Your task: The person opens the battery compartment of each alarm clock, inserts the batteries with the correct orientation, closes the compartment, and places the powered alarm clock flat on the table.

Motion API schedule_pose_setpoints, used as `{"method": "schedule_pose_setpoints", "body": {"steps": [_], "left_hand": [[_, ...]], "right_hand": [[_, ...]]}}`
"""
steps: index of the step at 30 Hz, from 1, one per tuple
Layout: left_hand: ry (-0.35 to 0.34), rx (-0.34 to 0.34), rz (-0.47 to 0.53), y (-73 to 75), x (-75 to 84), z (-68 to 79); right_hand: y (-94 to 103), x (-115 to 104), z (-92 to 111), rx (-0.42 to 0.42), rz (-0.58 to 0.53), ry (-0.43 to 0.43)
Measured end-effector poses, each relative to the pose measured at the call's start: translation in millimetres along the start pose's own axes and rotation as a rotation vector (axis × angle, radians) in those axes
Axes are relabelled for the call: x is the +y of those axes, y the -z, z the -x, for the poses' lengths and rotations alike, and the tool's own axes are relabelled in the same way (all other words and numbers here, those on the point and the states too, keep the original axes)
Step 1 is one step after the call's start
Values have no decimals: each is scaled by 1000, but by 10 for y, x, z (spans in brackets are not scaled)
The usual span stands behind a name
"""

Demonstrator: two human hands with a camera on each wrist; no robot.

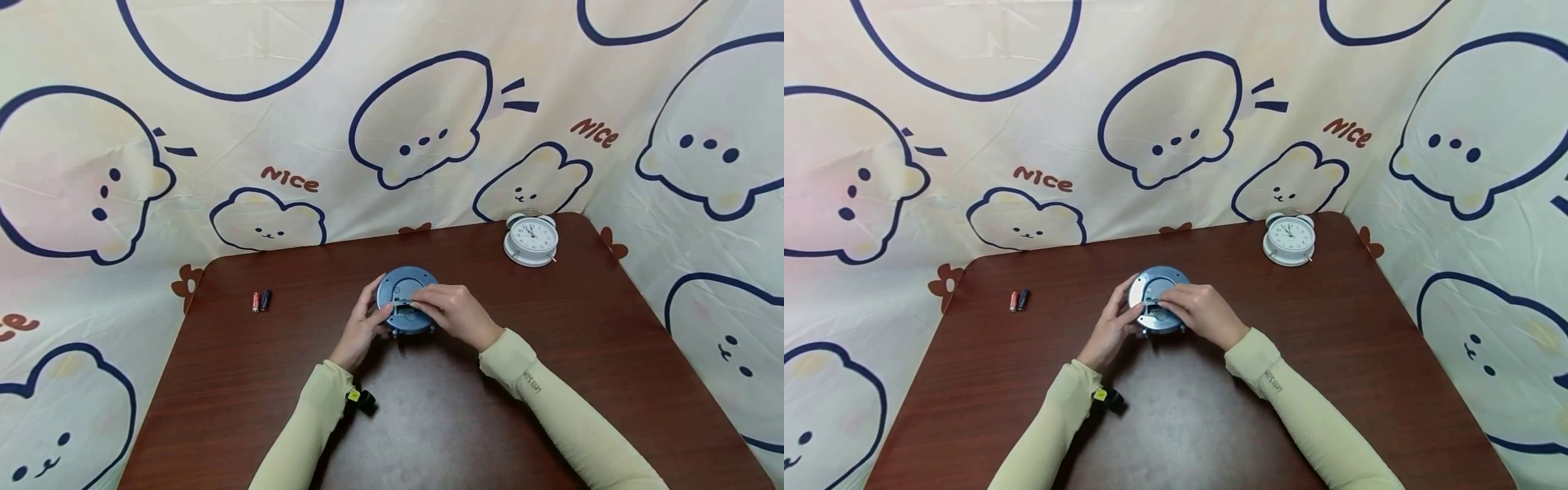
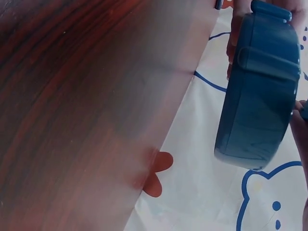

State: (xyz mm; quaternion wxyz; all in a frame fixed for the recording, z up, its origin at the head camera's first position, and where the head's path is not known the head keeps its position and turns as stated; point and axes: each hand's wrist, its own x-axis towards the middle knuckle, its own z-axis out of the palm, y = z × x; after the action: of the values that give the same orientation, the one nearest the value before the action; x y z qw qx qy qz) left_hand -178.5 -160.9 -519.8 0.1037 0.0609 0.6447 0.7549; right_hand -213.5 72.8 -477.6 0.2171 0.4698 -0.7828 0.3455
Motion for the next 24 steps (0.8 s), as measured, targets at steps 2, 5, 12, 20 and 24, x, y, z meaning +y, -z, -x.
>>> {"method": "schedule_pose_setpoints", "body": {"steps": [2, 5, 12, 20, 24], "left_hand": [[1, 1, -3, -1, 1, -3], [4, 2, -5, -2, 6, -4], [-4, -1, 3, -4, 1, -5], [-3, -5, 12, 11, -11, -6], [-1, -6, 11, 15, -9, -6]], "right_hand": [[17, 0, 2, 2, -23, -22], [36, -5, 6, -2, -50, -54], [53, 15, 16, 26, -45, -105], [83, 54, 36, 83, -30, -197], [103, 74, 46, 108, 8, -224]]}}
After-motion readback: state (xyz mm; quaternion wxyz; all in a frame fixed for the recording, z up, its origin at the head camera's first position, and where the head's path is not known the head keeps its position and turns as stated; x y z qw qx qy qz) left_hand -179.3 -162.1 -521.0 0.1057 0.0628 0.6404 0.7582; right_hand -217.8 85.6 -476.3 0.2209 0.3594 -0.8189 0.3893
